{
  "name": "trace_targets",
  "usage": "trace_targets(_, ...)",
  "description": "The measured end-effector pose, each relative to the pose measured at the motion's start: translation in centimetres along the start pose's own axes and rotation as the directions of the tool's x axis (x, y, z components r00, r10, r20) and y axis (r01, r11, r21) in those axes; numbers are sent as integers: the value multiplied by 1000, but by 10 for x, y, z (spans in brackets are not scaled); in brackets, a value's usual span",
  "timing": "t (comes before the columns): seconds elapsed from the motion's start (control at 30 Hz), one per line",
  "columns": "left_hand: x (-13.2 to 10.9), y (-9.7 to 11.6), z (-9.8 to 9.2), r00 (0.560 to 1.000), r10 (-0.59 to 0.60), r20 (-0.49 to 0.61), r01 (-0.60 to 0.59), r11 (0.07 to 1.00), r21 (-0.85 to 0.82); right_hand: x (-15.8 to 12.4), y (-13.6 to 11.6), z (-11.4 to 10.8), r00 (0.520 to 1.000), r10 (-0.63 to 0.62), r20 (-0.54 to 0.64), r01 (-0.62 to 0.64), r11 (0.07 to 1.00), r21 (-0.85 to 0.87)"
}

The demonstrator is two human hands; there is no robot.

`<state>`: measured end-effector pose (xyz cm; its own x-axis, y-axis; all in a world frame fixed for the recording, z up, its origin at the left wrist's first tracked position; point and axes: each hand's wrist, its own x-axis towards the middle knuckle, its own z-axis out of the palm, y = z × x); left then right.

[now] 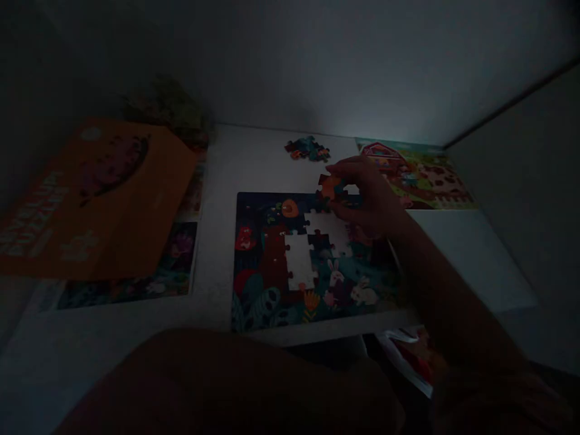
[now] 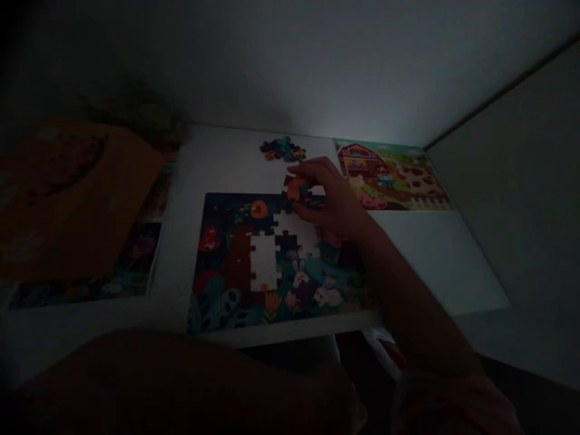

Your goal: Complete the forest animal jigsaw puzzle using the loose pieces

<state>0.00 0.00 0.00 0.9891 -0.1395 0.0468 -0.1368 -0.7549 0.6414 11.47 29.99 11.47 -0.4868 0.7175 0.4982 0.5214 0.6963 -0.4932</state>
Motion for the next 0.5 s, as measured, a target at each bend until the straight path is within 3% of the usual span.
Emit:
trace_targets(0.13,-7,3,-3,1000,15,-2,-15,999,-44,-2,3,9,999,-20,44,16,996,90)
trace_targets(0.37,-18,8,-40,975,8,222,7,998,-63,-3,-21,8,992,-69,103,52,985,163)
trace_targets(0.5,-22,12,-51,979,20,203,1,995,-101,-1,-34,9,984,-55,169,31,989,144)
